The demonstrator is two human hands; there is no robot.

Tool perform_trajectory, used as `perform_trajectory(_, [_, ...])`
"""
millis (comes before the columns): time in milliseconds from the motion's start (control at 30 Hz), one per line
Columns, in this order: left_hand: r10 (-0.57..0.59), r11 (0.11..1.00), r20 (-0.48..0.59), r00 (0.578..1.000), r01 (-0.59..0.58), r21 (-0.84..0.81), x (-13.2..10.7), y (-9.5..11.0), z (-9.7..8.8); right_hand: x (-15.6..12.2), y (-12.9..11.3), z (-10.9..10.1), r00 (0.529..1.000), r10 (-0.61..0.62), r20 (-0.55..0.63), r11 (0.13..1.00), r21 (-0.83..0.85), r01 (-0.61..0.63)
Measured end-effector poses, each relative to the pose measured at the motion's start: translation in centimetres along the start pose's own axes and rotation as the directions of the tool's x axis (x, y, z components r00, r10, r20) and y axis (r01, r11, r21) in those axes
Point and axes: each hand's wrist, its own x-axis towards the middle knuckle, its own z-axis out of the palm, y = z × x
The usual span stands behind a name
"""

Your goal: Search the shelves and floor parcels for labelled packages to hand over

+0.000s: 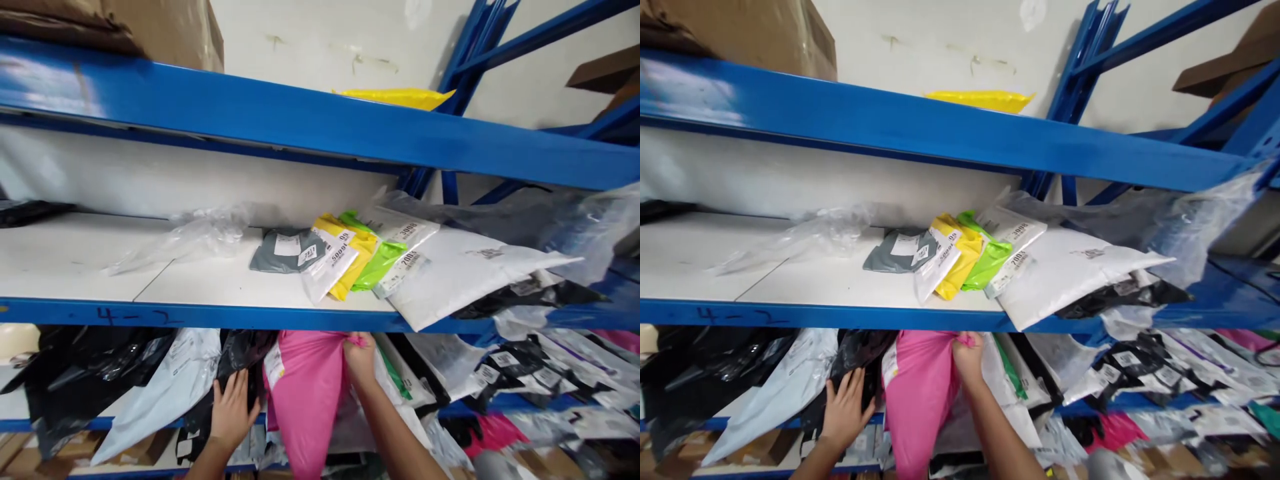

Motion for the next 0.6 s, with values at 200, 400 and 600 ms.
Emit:
perform_trajectory(200, [0.023,0.996,0.092,0.996,-0.015,-0.084,-1.1,1.9,0.4,-4.9,-2.8,-3.2,0.983,0.153,-0.105,0.928,0.358,-0.106])
perform_trajectory(400, [-0.074,0.991,0.009,0.997,0.074,-0.107,0.1,2.8,-0.1,-8.6,-7.0,-4.7,0.827,0.106,-0.552,0.96,0.275,0.061])
perform_trajectory(600, [-0.069,0.996,-0.187,0.98,0.057,-0.073,2.0,1.2,-0.9,-8.3,-6.8,0.5,0.5,-0.163,-0.85,0.962,-0.025,0.272])
